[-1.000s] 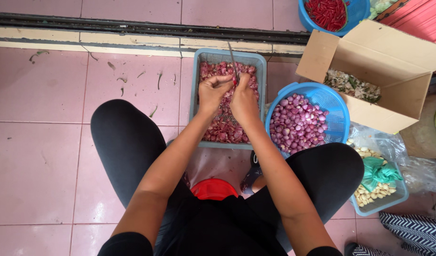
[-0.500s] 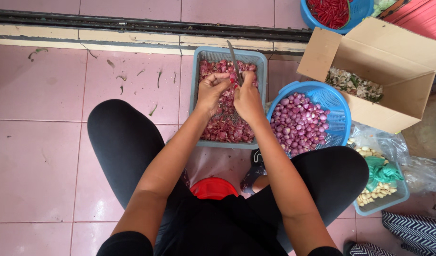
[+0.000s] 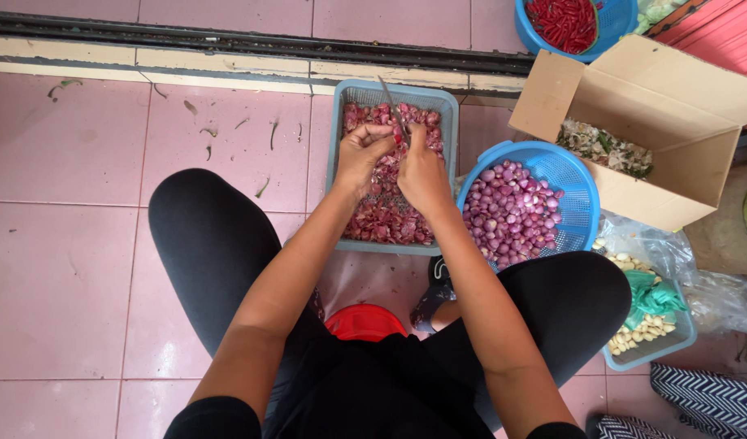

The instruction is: The person sits on the floor and uses a knife to peel small red onions one by one. Peeled onions are placed into a blue colander while the skins fall into a grey basket.

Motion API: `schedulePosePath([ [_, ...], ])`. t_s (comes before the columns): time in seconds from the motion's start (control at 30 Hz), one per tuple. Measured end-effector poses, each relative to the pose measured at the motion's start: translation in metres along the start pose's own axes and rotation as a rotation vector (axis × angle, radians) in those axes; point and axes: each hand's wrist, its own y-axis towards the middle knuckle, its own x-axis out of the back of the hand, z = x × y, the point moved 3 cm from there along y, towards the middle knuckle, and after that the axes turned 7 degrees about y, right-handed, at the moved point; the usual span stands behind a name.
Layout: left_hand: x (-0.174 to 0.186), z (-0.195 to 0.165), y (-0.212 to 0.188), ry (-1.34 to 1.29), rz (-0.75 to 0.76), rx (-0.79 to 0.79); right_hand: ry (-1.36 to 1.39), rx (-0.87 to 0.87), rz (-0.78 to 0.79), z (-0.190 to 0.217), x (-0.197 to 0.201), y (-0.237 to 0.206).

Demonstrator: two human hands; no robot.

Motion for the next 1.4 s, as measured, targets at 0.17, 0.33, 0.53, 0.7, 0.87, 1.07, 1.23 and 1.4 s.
schedulePosePath([
  [0.17,0.000,0.000,-0.001,-0.030,0.008,0.013,-0.028,0.035,-0.003,-0.001,-0.002,0.000],
  [0.33,-0.001,-0.002,-0.004,-0.048,0.007,0.017,-0.053,0.054,-0.020,-0.007,-0.003,0.000],
  [0.53,-0.005,-0.006,-0.003,-0.119,0.033,0.051,0.021,-0.006,-0.010,-0.011,-0.005,0.002],
  [0.7,-0.005,-0.002,-0.001,-0.155,0.061,0.115,0.087,-0.010,0.001,-0.018,-0.008,0.005],
  [0.87,0.002,0.006,0.001,-0.110,0.047,0.127,0.175,-0.051,0.035,-0.030,-0.016,0.004],
  [1.07,0.004,0.014,0.002,-0.116,0.027,0.152,0.087,-0.037,0.013,-0.038,-0.021,0.005],
  [1.23,0.009,0.013,0.005,-0.113,0.035,0.178,0.154,-0.192,0.069,-0.044,-0.014,0.010],
  [1.4,0.012,0.011,0.006,-0.062,0.102,0.171,0.407,-0.109,-0.069,-0.037,0.001,0.013],
])
